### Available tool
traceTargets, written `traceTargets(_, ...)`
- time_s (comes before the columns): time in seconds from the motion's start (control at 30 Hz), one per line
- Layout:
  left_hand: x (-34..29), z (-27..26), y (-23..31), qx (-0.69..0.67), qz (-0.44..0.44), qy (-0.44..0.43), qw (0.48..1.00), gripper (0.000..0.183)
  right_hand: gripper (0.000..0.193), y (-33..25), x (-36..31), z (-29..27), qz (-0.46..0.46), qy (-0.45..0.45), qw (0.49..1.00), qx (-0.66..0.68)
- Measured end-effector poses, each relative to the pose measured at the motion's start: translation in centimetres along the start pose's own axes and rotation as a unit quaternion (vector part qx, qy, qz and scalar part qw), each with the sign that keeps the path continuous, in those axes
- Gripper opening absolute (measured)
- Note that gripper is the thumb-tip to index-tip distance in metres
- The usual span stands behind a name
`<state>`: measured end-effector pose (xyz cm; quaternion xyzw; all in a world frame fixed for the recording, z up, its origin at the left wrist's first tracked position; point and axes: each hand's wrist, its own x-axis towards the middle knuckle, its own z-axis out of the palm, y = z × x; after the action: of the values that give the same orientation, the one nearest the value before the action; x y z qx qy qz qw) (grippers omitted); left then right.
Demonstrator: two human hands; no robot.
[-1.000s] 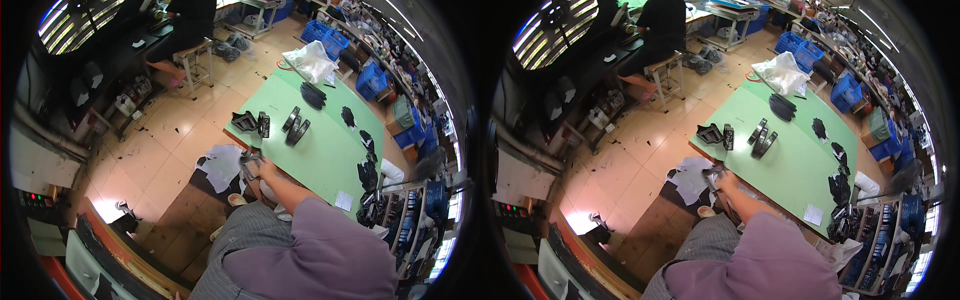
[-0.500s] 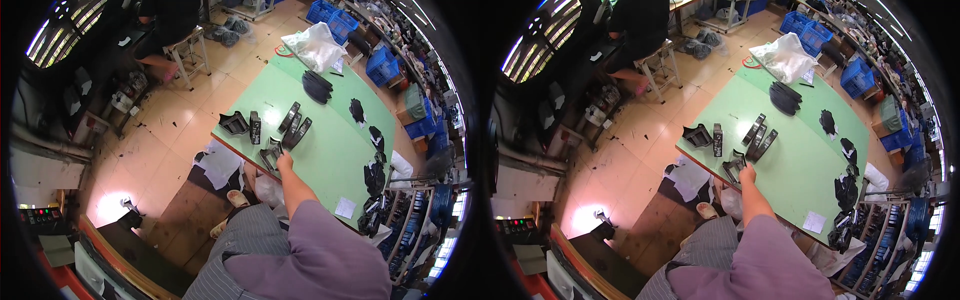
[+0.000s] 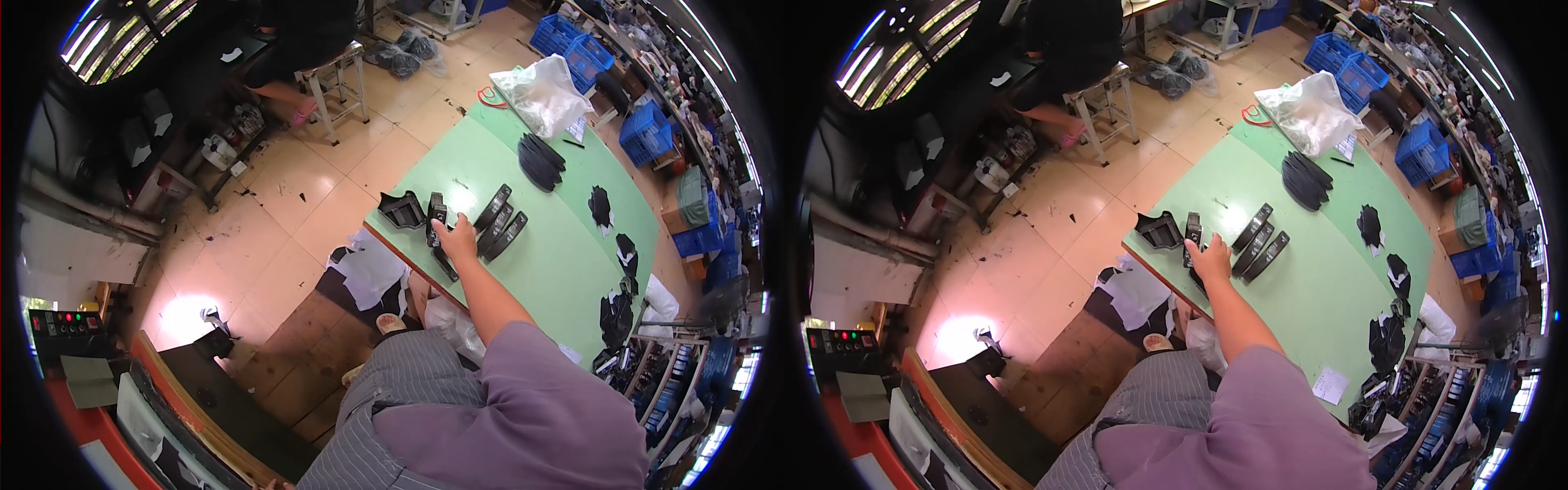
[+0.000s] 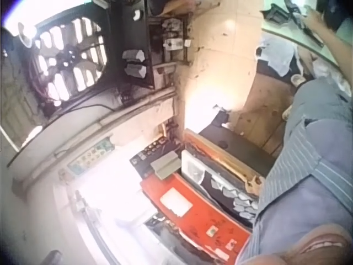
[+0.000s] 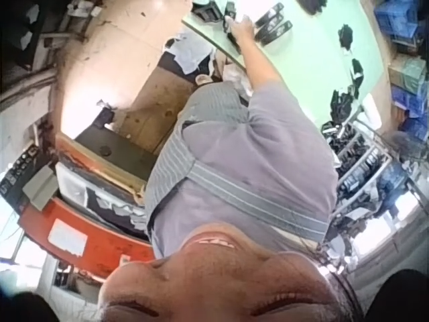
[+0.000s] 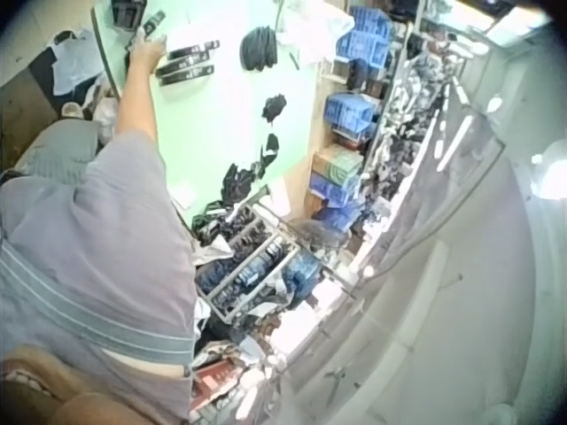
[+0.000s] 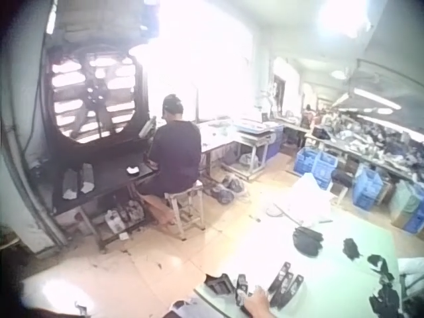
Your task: Cutting leather pieces for shoes using a hydraulic press and a metal die.
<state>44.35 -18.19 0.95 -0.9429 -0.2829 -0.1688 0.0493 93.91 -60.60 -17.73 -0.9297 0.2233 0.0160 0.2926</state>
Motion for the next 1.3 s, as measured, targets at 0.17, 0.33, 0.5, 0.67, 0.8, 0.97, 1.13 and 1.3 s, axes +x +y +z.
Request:
traceTargets(0.17,-0.4,-0.8,0.5,0.025,-0.011,-0.021,0.999,0.029,0.067,0.3,3.7,3.5,0.102,-0.138,0.985,-0.007)
traceTargets(0.33,-2.6,-2.1,0.8,0.063,-0.048,-0.041,0.996,0.029,0.045,-0.3,2.1,0.7,0.184,-0.02,0.971,0.153)
traceTargets(0.5,-4.6,-2.4,0.9,0.082,-0.087,-0.06,0.991,0.029,0.017,-1.5,0.8,-4.0,0.187,-0.173,0.827,0.502)
traceTargets(0.67,-2.0,-4.4,3.7,0.042,-0.079,-0.07,0.993,0.032,0.023,-9.0,-1.2,-4.8,0.207,-0.451,0.633,0.595)
traceTargets(0.8,-4.5,-2.3,3.2,-0.116,-0.193,-0.014,0.974,0.026,0.031,-20.6,-8.1,-1.4,0.143,-0.602,0.602,0.504)
traceTargets(0.97,-4.9,-3.8,3.7,-0.192,-0.241,0.043,0.95,0.024,0.033,-32.2,-22.6,4.8,0.037,-0.724,0.606,0.328)
traceTargets(1.13,-4.5,-2.7,2.9,-0.309,-0.236,0.102,0.916,0.022,0.03,-40.0,-40.0,5.9,-0.13,-0.804,0.551,0.18)
traceTargets(1.3,-6.7,-2.0,1.6,-0.389,-0.268,0.15,0.868,0.023,0.021,-40.7,-60.3,8.6,-0.374,-0.804,0.458,0.053)
